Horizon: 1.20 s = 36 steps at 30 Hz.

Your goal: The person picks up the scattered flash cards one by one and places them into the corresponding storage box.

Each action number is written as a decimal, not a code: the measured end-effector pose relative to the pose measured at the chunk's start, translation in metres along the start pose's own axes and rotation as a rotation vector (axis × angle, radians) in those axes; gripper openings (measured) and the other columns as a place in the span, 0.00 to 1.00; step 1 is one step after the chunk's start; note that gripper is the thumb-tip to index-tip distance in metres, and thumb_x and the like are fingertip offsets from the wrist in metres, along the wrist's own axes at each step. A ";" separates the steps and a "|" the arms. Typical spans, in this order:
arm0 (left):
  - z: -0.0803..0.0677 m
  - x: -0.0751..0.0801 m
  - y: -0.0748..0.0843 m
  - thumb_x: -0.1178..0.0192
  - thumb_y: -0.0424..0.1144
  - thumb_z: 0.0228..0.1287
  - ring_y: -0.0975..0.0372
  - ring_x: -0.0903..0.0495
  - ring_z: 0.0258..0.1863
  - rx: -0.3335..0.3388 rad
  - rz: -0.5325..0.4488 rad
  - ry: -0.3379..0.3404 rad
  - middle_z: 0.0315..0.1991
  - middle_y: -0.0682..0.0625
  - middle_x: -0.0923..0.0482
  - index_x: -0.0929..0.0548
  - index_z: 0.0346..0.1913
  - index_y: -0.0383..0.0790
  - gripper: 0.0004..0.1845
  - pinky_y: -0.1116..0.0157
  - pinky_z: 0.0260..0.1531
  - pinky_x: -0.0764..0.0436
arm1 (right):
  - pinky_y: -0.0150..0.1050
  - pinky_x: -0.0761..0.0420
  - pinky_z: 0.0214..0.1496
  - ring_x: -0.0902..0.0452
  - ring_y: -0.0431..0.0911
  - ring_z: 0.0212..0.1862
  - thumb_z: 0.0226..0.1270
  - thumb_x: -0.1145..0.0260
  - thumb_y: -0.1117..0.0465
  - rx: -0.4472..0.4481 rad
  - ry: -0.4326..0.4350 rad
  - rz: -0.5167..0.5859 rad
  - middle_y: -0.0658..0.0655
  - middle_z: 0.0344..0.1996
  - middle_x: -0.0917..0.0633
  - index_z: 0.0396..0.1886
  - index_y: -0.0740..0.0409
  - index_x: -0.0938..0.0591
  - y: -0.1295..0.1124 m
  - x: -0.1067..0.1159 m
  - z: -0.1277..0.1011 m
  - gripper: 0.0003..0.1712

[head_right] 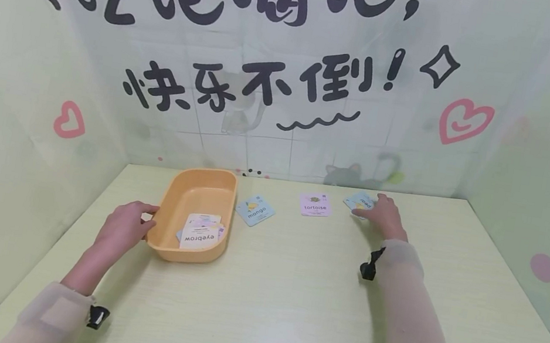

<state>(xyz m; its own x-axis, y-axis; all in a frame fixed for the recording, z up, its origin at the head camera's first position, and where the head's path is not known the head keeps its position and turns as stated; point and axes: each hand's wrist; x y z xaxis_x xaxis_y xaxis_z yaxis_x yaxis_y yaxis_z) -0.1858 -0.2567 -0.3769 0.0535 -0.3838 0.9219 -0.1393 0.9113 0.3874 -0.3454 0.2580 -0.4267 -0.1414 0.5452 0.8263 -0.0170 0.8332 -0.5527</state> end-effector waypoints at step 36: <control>0.000 -0.001 0.000 0.41 0.32 0.69 0.59 0.22 0.26 0.000 0.016 0.004 0.62 0.32 0.24 0.24 0.64 0.30 0.22 0.68 0.21 0.25 | 0.62 0.38 0.72 0.38 0.70 0.68 0.66 0.33 0.51 0.068 0.040 0.024 0.80 0.68 0.34 0.71 0.79 0.40 0.000 -0.006 -0.002 0.46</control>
Point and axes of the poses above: each hand's wrist, its own z-axis towards the middle knuckle, its own x-axis out of the back of the hand, y = z × x
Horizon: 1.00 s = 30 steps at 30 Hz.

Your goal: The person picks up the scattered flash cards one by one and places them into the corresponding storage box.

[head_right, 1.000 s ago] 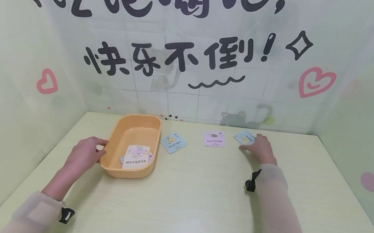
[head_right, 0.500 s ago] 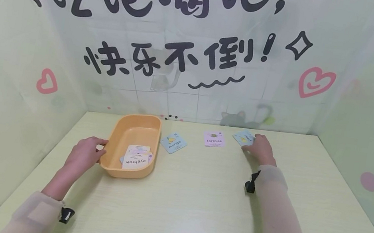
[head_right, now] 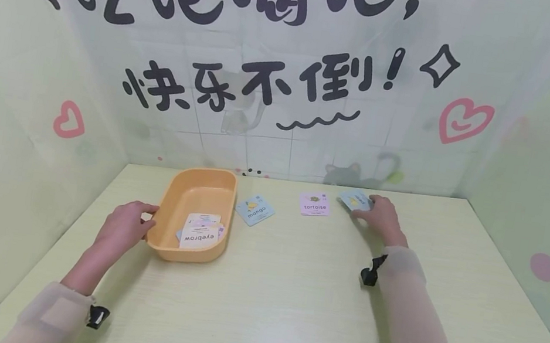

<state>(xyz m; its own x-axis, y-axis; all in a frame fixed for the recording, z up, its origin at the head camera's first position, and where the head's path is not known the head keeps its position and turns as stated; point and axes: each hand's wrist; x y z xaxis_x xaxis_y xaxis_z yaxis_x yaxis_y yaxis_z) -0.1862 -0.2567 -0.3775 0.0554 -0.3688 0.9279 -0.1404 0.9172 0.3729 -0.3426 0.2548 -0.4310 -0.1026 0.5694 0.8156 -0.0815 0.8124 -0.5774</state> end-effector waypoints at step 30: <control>0.000 0.000 0.000 0.41 0.31 0.69 0.60 0.23 0.22 -0.002 0.002 0.003 0.61 0.31 0.24 0.24 0.64 0.30 0.22 0.68 0.20 0.26 | 0.55 0.31 0.72 0.32 0.66 0.69 0.62 0.27 0.59 0.294 0.033 0.166 0.74 0.66 0.27 0.67 0.75 0.30 -0.082 -0.009 -0.021 0.39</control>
Point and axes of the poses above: each hand's wrist, its own z-axis towards the middle knuckle, its own x-axis out of the back of the hand, y = z × x
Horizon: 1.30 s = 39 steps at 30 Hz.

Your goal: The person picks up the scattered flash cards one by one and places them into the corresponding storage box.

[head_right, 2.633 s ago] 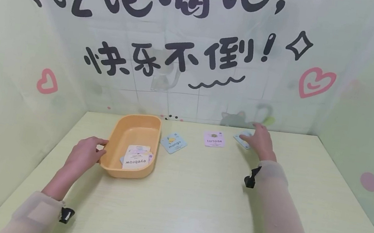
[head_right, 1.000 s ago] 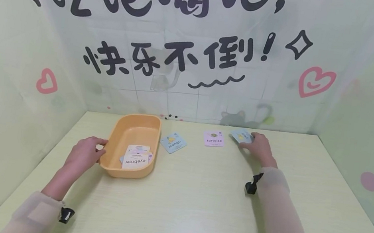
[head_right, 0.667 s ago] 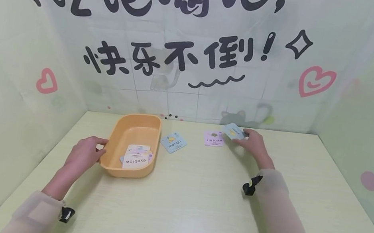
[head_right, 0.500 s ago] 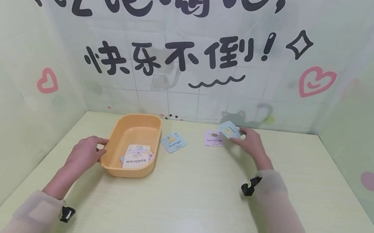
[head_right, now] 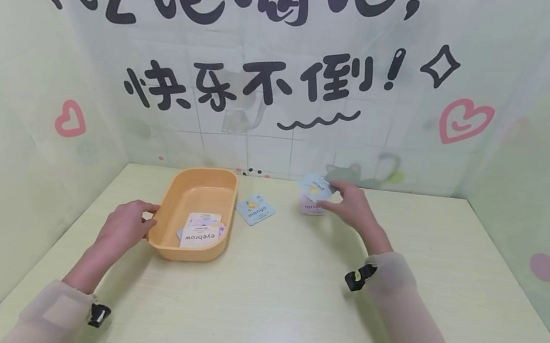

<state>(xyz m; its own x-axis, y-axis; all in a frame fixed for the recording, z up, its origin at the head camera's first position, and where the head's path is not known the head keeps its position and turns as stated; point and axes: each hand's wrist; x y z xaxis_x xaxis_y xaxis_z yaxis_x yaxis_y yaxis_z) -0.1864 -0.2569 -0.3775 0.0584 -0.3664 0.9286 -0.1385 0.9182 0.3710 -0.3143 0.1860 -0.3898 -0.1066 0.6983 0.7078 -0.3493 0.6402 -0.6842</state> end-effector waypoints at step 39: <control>0.001 -0.001 0.000 0.42 0.31 0.69 0.61 0.25 0.20 0.005 -0.019 -0.019 0.63 0.30 0.25 0.24 0.65 0.30 0.22 0.67 0.19 0.27 | 0.46 0.33 0.75 0.31 0.53 0.71 0.58 0.24 0.51 0.360 -0.339 -0.125 0.59 0.68 0.24 0.69 0.62 0.27 -0.143 -0.110 0.012 0.41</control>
Point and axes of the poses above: each hand's wrist, its own z-axis towards the middle knuckle, its own x-axis out of the back of the hand, y = z × x
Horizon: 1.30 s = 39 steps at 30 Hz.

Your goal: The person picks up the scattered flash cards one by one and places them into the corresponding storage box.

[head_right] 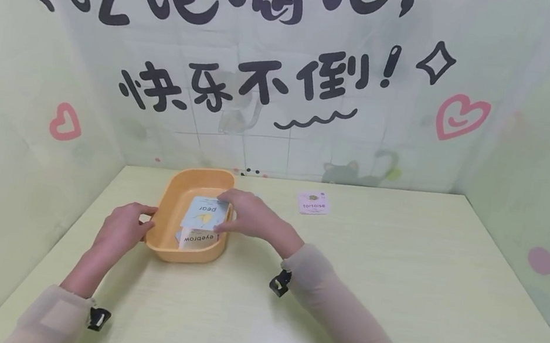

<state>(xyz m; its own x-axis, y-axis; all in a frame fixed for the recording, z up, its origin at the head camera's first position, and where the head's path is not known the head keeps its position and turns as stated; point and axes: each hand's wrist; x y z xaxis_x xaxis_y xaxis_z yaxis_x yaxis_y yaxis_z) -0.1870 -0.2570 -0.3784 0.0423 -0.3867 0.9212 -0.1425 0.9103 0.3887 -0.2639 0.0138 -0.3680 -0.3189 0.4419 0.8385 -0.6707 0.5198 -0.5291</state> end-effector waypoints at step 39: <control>0.002 0.000 -0.001 0.41 0.31 0.68 0.59 0.22 0.24 -0.020 0.033 0.031 0.61 0.30 0.23 0.23 0.63 0.30 0.22 0.68 0.20 0.26 | 0.49 0.33 0.75 0.33 0.52 0.73 0.60 0.25 0.48 -0.126 0.015 -0.007 0.56 0.70 0.26 0.71 0.56 0.29 0.025 0.001 -0.010 0.42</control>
<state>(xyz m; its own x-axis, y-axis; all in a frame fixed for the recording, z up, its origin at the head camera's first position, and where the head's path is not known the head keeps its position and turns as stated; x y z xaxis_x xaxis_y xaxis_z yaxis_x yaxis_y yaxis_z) -0.1887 -0.2581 -0.3789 0.0687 -0.3524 0.9333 -0.1245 0.9252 0.3585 -0.2745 0.0348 -0.3819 -0.3043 0.4484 0.8405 -0.5833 0.6099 -0.5365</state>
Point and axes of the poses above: each hand's wrist, its own z-axis towards the middle knuckle, its own x-axis out of the back of the hand, y = z × x
